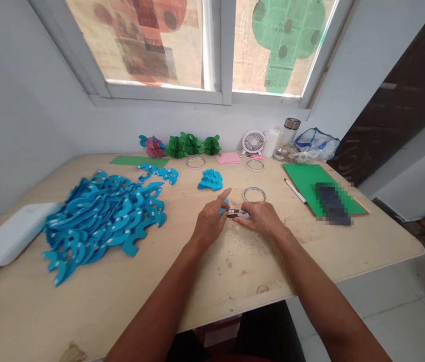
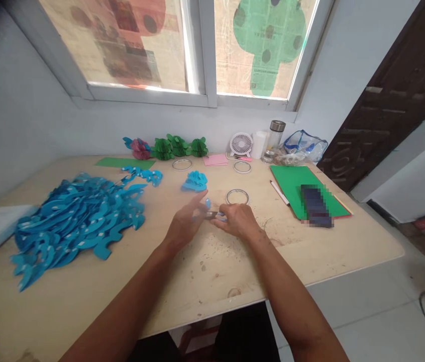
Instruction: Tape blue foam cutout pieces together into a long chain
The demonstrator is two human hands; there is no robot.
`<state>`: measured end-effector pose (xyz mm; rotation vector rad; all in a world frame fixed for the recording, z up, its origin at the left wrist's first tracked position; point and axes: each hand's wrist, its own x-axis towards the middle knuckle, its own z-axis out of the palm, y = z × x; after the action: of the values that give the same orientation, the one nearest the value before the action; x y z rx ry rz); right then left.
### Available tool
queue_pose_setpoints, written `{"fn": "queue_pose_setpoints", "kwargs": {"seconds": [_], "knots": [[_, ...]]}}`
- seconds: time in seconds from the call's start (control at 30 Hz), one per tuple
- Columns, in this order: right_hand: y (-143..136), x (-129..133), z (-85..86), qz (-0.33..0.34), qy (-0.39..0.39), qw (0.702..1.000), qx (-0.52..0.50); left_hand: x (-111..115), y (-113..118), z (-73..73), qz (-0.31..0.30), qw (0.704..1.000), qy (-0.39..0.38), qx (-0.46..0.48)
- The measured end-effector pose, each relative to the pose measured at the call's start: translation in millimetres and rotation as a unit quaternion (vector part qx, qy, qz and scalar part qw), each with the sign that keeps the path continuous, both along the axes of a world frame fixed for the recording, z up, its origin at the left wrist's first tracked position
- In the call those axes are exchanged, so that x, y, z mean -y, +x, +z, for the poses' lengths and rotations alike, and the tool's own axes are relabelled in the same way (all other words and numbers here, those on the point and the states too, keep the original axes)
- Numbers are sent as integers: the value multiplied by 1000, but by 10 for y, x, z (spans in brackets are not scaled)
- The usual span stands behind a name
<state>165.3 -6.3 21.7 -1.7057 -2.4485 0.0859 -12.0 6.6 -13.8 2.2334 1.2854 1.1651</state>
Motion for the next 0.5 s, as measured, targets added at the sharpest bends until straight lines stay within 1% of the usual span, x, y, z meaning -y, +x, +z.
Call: {"fn": "queue_pose_setpoints", "kwargs": {"seconds": [0.2,0.37,0.5], "knots": [[-10,2,6,6,-15,1000,14,-3,12,7,-32,998,-28,43],[-16,3,11,0,-16,1000,7,-8,9,-16,-56,997,-25,47],[-15,13,16,6,-14,1000,4,0,-4,4,-60,997,-27,50]]}}
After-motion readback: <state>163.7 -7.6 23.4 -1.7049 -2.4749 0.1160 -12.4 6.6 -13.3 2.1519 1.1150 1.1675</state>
